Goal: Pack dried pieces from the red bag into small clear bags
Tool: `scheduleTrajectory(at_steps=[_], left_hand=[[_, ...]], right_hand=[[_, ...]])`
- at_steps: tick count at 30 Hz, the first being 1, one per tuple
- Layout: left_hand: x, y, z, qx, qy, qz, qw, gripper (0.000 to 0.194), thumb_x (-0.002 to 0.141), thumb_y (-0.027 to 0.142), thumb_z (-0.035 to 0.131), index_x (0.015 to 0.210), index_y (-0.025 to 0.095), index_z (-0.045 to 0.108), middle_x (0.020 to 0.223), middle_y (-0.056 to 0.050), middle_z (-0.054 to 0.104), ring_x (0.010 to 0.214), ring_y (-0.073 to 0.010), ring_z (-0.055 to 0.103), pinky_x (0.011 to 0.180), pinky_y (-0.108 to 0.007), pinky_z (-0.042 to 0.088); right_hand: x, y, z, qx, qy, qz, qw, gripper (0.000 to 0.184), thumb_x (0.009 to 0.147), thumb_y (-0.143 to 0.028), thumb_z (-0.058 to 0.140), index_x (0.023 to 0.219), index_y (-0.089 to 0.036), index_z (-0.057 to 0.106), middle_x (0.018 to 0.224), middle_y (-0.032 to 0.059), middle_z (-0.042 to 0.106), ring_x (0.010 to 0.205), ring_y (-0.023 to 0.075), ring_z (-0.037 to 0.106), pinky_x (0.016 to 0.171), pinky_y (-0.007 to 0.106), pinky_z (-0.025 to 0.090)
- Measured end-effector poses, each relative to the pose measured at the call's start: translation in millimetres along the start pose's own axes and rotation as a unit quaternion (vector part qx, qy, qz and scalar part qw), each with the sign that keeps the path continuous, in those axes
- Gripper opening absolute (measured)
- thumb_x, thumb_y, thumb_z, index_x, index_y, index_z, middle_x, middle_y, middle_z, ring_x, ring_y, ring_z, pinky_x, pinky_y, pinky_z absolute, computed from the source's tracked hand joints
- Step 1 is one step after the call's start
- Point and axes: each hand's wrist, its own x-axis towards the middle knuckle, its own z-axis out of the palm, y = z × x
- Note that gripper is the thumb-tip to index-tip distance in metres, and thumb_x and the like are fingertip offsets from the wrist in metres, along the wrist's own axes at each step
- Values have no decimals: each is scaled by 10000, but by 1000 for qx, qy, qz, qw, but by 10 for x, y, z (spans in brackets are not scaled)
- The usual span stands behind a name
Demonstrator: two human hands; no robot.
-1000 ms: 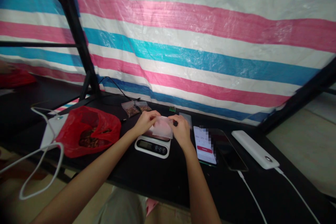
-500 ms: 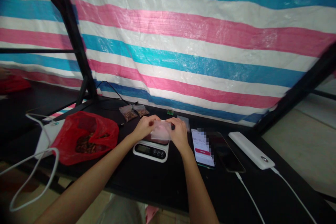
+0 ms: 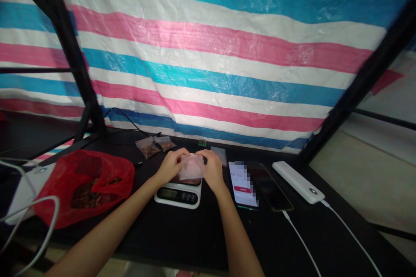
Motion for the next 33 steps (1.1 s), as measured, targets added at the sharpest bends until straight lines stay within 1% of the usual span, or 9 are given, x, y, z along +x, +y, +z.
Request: scheduleTrajectory(at_steps=[4, 7, 11, 14, 16, 21, 25, 29, 33], left_hand=[[0, -16, 14, -69, -40, 5, 997, 273, 693, 99, 446, 883, 190, 621, 641, 29, 635, 553, -105, 569, 554, -183, 404], [0, -15, 35, -129, -66, -4, 989, 228, 686, 102, 459, 852, 167, 601, 557, 39, 599, 467, -94, 551, 494, -172, 399], [3, -18, 54, -214, -61, -12, 975, 149, 784, 180, 416, 834, 154, 554, 528, 37, 577, 428, -89, 536, 455, -168, 388], [1, -41, 52, -203, -31, -5, 979, 263, 873, 264, 322, 709, 159, 498, 507, 30, 563, 414, -75, 506, 464, -167, 372], [2, -58, 51, -187, -13, -11, 982, 312, 889, 316, 317, 656, 163, 457, 495, 30, 555, 408, -71, 494, 468, -168, 363], [13, -49, 82, -249, -49, -38, 967, 398, 884, 449, 321, 657, 157, 468, 479, 20, 556, 396, -82, 494, 446, -183, 356], [11, -15, 110, -273, -46, -55, 959, 477, 879, 511, 294, 613, 155, 470, 424, 27, 503, 375, -82, 466, 431, -193, 342], [15, -22, 97, -263, -5, -58, 963, 492, 881, 517, 285, 604, 154, 467, 426, 28, 493, 382, -78, 457, 440, -196, 335], [17, -22, 82, -248, 1, -61, 967, 493, 882, 517, 276, 600, 157, 459, 430, 27, 495, 384, -82, 460, 442, -201, 335]], right_hand=[[-5, -15, -7, 66, 2, 15, 998, 178, 710, -196, 477, 730, -181, 653, 767, 48, 667, 735, 189, 586, 662, 271, 418], [-10, -9, 4, 81, -5, 28, 996, 184, 684, -198, 475, 712, -177, 656, 746, 46, 667, 713, 188, 589, 634, 263, 414], [13, 58, 14, 108, 6, 84, 991, 190, 676, -244, 472, 621, -160, 633, 630, 34, 637, 608, 176, 567, 560, 250, 393], [43, 103, -17, 120, 22, 122, 985, 293, 721, -317, 451, 497, -166, 562, 498, 15, 561, 499, 147, 511, 510, 239, 360], [50, 106, -48, 133, 20, 126, 983, 348, 767, -379, 436, 523, -168, 566, 509, 9, 559, 497, 134, 507, 518, 230, 362], [13, 61, -72, 86, -16, 121, 989, 382, 797, -489, 443, 643, -180, 608, 520, -10, 553, 512, 129, 512, 502, 214, 349], [3, 55, -39, 87, -17, 131, 987, 393, 767, -515, 485, 578, -184, 581, 479, -13, 540, 462, 114, 487, 454, 203, 327], [27, 51, -18, 153, -12, 160, 975, 382, 725, -529, 531, 590, -176, 583, 471, -11, 551, 387, 96, 436, 395, 206, 291], [40, 34, -22, 249, -55, 172, 952, 362, 666, -518, 603, 642, -157, 593, 510, -10, 567, 347, 75, 373, 367, 210, 263]])
